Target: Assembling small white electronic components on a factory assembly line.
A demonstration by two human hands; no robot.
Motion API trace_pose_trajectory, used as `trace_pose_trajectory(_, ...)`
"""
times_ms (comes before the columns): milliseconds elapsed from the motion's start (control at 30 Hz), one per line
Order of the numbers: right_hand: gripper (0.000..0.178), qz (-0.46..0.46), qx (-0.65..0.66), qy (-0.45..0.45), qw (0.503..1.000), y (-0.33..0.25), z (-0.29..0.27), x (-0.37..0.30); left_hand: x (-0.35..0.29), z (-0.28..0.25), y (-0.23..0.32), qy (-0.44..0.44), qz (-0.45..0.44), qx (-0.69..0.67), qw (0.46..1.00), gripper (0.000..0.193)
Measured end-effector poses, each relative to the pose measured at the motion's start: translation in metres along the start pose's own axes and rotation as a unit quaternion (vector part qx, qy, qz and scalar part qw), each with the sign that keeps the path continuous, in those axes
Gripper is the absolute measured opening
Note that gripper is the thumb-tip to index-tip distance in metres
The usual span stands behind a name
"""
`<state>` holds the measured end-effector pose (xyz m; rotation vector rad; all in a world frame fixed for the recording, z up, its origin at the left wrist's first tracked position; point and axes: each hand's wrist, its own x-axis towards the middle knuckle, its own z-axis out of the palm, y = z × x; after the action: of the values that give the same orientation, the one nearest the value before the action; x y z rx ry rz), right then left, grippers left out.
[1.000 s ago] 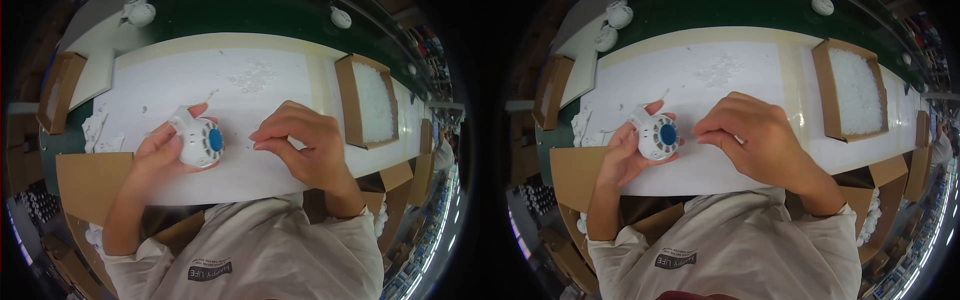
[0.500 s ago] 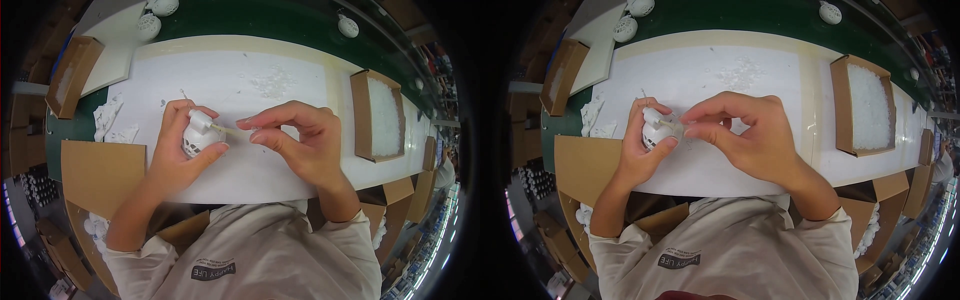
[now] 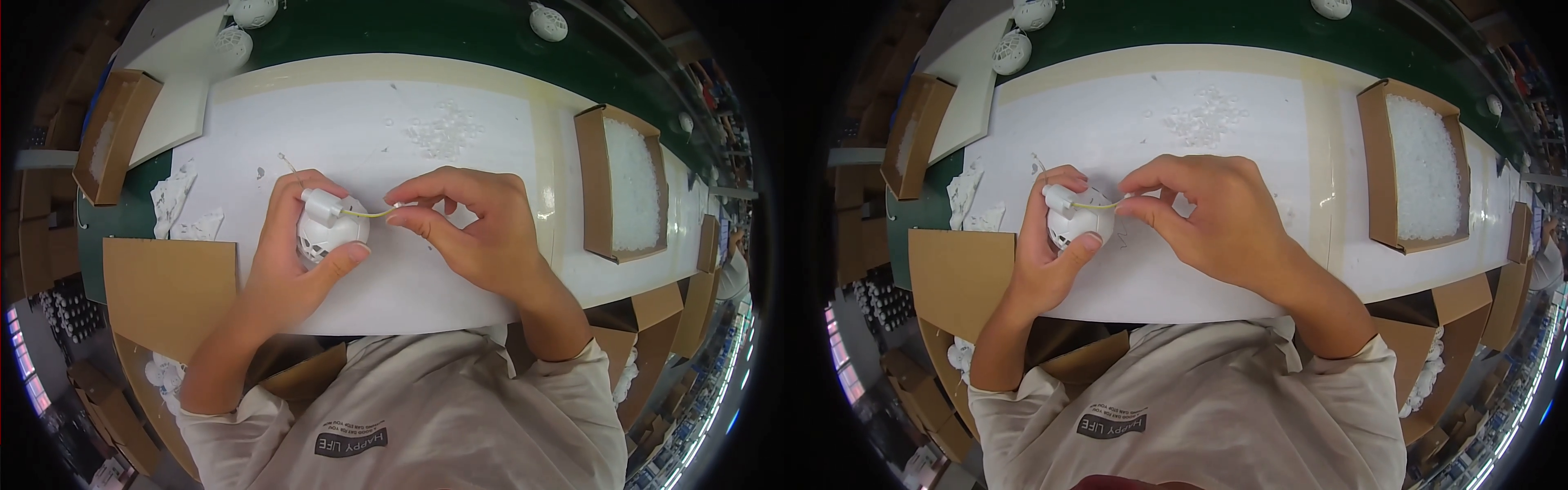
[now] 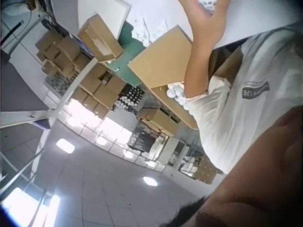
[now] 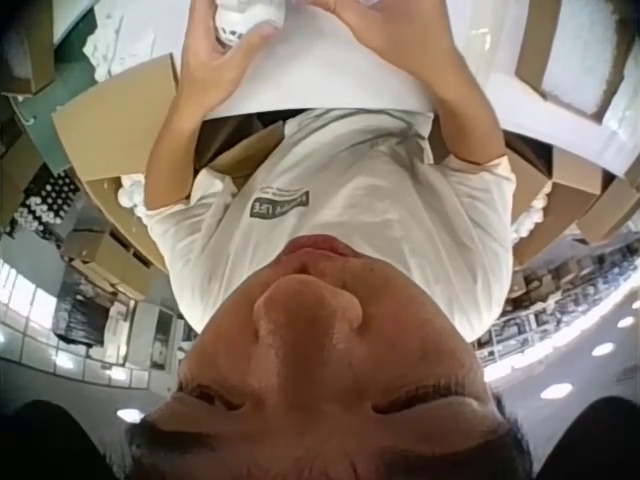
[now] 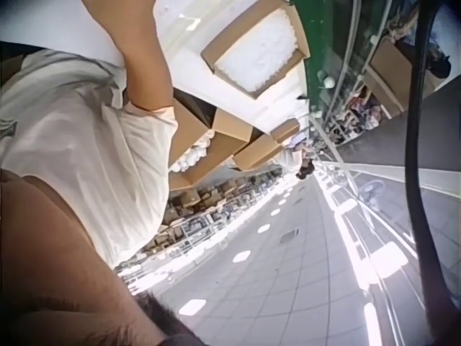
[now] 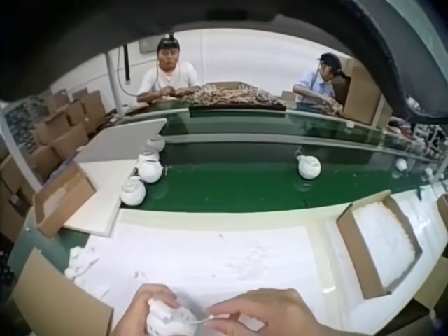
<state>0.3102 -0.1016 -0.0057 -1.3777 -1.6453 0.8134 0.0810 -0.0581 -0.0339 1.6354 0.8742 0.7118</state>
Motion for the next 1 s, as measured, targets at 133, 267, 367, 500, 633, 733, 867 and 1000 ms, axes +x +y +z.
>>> trace_pose_trajectory(133, 0.018, -0.050, 0.031, -0.026, 0.998, 0.001, 0.002, -0.002, -0.002, 0.004, 0.005, -0.014, -0.017, -0.041, 0.999, 0.053)
trace_pose_trajectory(267, 0.019, -0.058, 0.036, 0.054, 0.996, -0.001, 0.015, -0.003, -0.001, 0.007, 0.011, -0.020, -0.043, -0.044, 0.998, 0.052)
trace_pose_trajectory(367, 0.018, -0.048, 0.079, 0.072, 0.993, 0.003, 0.024, -0.006, 0.000, 0.008, 0.011, -0.039, 0.038, 0.041, 0.998, 0.053)
trace_pose_trajectory(500, 0.019, -0.031, 0.171, 0.062, 0.983, 0.007, 0.028, -0.007, -0.003, 0.011, 0.012, -0.039, 0.083, 0.050, 0.995, 0.058)
trace_pose_trajectory(633, 0.019, -0.102, 0.130, 0.028, 0.986, 0.009, 0.019, -0.002, -0.005, 0.005, 0.010, -0.066, 0.116, 0.017, 0.991, 0.061)
trace_pose_trajectory(733, 0.017, -0.152, 0.065, 0.006, 0.986, 0.012, 0.013, 0.000, -0.013, -0.009, 0.024, -0.178, -0.254, -0.357, 0.881, 0.062)
trace_pose_trajectory(867, 0.012, -0.189, -0.033, -0.012, 0.981, 0.014, 0.014, 0.001, -0.014, 0.001, 0.028, -0.118, -0.266, -0.181, 0.939, 0.046)
trace_pose_trajectory(1000, 0.009, -0.189, -0.105, -0.016, 0.976, 0.017, 0.016, 0.007, -0.004, 0.006, 0.033, -0.140, -0.139, 0.032, 0.980, 0.042)
